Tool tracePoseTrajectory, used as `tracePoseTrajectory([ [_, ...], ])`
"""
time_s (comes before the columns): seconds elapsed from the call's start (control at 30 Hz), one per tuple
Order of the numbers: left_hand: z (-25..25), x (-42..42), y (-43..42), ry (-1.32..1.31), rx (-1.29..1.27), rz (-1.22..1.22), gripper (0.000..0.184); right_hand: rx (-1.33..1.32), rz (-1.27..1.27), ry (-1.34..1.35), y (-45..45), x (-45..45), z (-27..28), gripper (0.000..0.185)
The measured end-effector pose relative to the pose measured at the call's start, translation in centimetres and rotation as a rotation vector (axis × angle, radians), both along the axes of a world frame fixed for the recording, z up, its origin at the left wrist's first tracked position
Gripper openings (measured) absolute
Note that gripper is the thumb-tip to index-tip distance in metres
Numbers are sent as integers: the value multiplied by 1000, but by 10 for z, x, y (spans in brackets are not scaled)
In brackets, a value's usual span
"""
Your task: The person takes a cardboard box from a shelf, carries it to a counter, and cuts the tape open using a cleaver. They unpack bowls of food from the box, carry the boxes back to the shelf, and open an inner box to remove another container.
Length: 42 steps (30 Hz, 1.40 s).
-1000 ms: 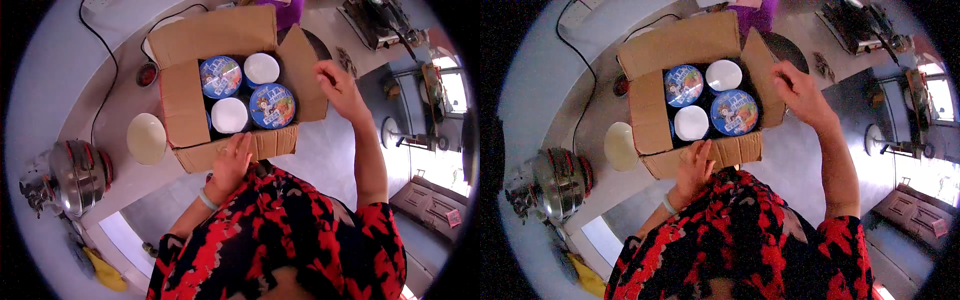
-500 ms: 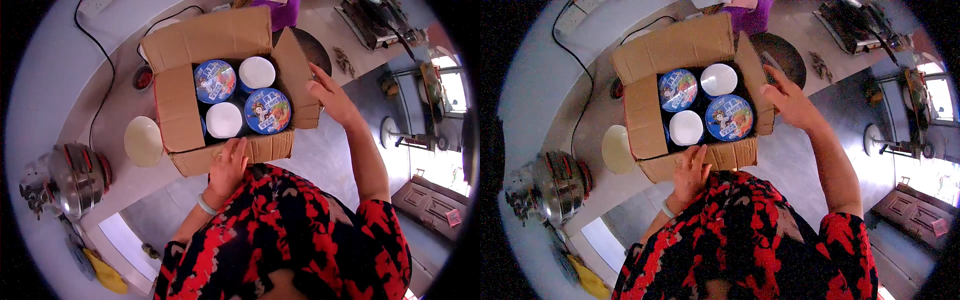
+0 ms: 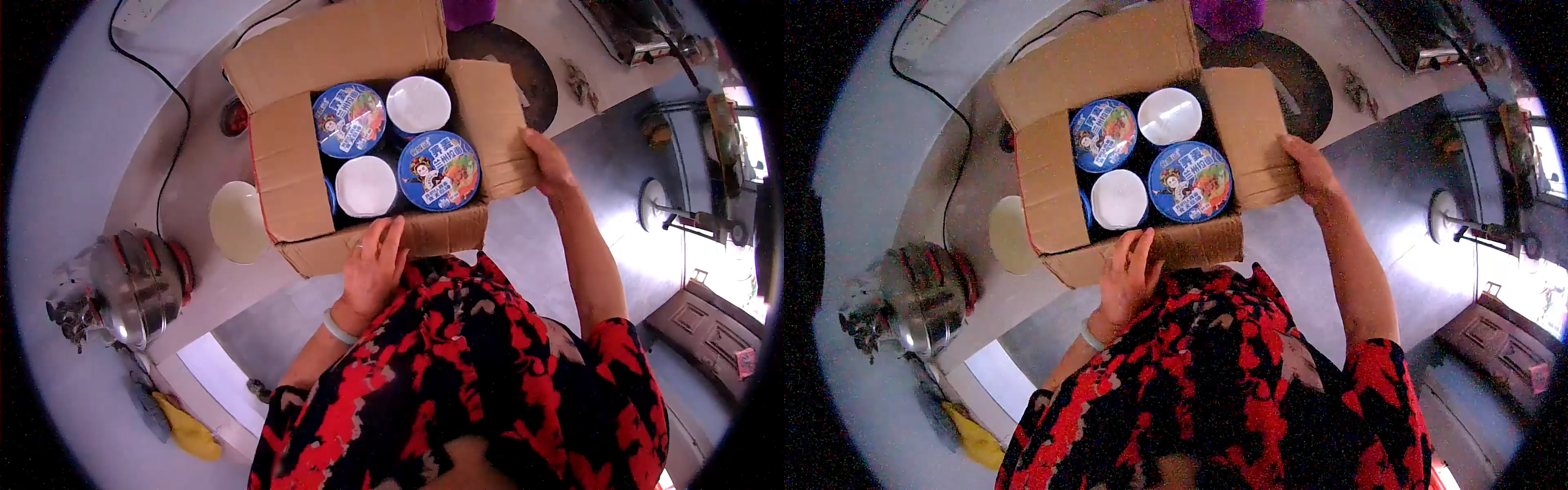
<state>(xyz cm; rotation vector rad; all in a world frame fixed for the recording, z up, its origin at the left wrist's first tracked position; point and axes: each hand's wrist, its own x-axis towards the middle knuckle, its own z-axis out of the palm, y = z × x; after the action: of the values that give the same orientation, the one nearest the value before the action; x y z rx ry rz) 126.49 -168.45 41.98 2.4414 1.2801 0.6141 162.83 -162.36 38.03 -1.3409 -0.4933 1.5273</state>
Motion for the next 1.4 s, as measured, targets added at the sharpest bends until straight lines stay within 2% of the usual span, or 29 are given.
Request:
tracePoseTrajectory([
  [0.07, -1, -1, 0, 10, -6, -5, 60, -34, 26, 31, 0, -11, -31, 39],
  [0.1, -2, -1, -1, 14, -16, -6, 60, -21, 39, -2, -1, -30, -25, 41],
  [0.17, -2, 1, 2, 18, 17, -6, 58, -62, 133, 88, -1, -42, -56, 46],
  [0.27, -2, 3, 3, 15, 100, -4, 54, -4, 150, -54, -2, -72, -62, 50],
  [0.37, 0, 4, 5, 4, 99, -7, 53, -164, 103, -30, 1, -73, -67, 53],
  [0.43, 6, 4, 5, -4, 73, -16, 53, -110, 50, -218, -2, -74, -48, 53],
  [0.53, 29, -1, 2, -224, -367, 91, 54, -80, 48, -560, -2, -63, -35, 50],
  [0.6, 38, -3, 13, -229, -152, 12, 55, -48, 14, -825, -5, -59, -24, 44],
  [0.67, 55, 4, 30, -145, 38, -28, 57, -6, 22, -856, -9, -50, -22, 43],
  [0.77, 65, 25, 56, -4, 136, -37, 62, 21, -2, -834, -15, -46, -20, 37],
  [1.0, 49, 71, 75, 175, -1, -80, 92, 38, -4, -761, -25, -51, -21, 37],
  [1.2, 35, 89, 77, 256, 57, -11, 97, 23, -22, -732, -25, -60, -28, 40],
  [1.4, 52, 98, 81, 392, -44, 10, 101, 19, 6, -682, -24, -56, -42, 38],
])
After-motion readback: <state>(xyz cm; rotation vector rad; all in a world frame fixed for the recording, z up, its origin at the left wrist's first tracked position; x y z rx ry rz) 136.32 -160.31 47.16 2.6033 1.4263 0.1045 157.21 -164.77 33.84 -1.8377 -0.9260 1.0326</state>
